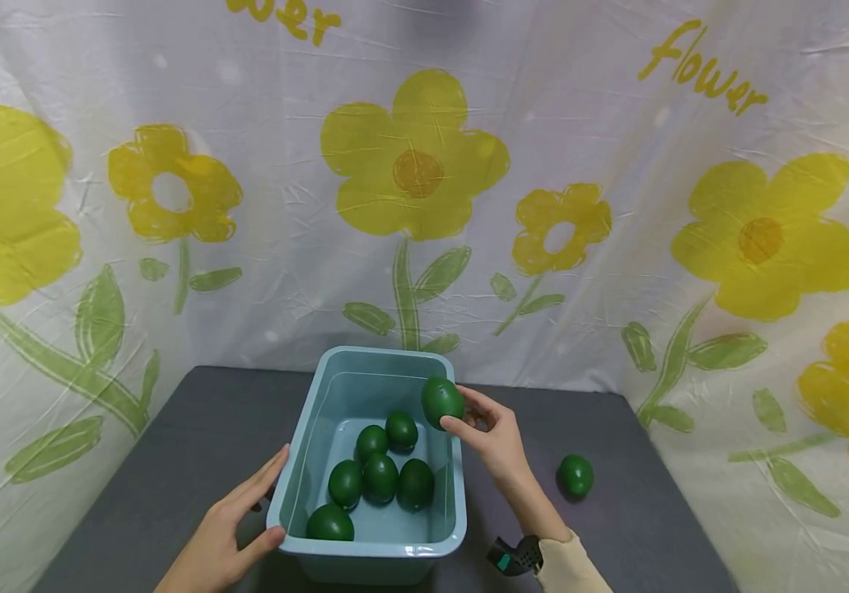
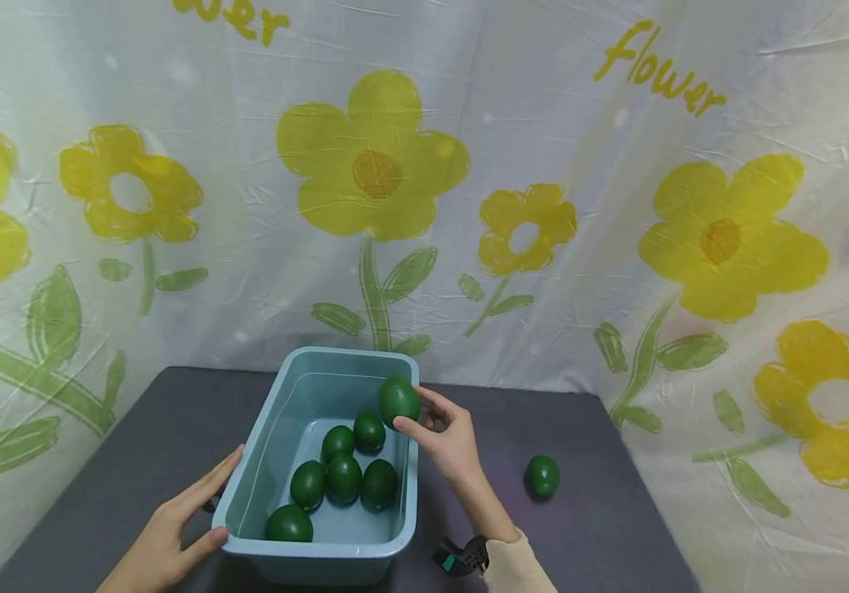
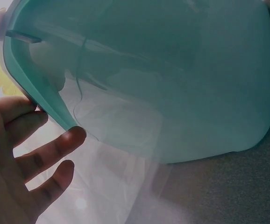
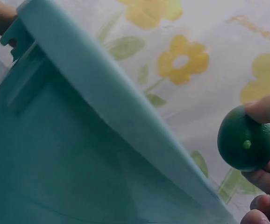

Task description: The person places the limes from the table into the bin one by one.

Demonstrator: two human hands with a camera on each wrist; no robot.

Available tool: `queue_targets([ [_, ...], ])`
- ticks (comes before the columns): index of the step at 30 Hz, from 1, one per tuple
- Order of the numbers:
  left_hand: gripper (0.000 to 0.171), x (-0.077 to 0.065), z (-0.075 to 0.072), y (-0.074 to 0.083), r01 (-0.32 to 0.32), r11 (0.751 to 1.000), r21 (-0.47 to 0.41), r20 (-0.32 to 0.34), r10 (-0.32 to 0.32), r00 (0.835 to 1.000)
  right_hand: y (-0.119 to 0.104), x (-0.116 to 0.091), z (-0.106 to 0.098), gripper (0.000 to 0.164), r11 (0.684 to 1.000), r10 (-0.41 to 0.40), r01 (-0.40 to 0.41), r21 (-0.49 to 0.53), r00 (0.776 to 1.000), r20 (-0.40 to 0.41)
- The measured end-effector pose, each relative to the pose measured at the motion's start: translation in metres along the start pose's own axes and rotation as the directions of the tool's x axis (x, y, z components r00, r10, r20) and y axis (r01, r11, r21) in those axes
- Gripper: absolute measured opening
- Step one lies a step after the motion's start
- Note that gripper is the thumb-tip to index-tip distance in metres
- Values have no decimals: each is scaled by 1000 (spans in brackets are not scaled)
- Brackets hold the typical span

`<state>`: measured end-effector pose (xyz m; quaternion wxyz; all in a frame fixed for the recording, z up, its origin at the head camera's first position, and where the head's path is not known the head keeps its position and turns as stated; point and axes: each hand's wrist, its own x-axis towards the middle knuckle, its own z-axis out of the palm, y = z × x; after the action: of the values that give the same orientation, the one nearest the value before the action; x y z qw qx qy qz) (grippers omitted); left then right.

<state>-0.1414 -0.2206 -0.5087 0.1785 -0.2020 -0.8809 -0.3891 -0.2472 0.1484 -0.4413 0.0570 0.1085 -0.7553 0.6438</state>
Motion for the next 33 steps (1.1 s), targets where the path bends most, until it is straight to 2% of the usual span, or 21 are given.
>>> queue_targets([
  [5, 79, 0, 0, 1, -2, 1000, -2, -3, 2, 1000, -4, 2, 3, 52, 996, -24, 26, -87, 1000, 20],
  [10, 79, 0, 1, 1, -3, 1000, 0, -6, 3, 1000, -3, 4, 5, 51, 978, -48, 55, -202, 998, 38],
  [15, 79, -1, 2, 0, 23, 1000, 4, 3, -23, 1000, -1, 5, 6, 44, 966, -91, 104, -238, 994, 66],
  [20, 80, -2, 2, -1, 29, 1000, 1, 6, -29, 1000, -3, 5, 2, 38, 968, -104, 113, -224, 993, 51],
  [24, 79, -3, 3, -2, 41, 999, -17, 13, -41, 999, -3, 4, -3, 41, 962, -112, 117, -249, 993, 36],
  [33, 80, -2, 4, -1, 48, 999, -16, 15, -48, 999, -2, -2, -20, 50, 911, -161, 145, -387, 987, -10],
])
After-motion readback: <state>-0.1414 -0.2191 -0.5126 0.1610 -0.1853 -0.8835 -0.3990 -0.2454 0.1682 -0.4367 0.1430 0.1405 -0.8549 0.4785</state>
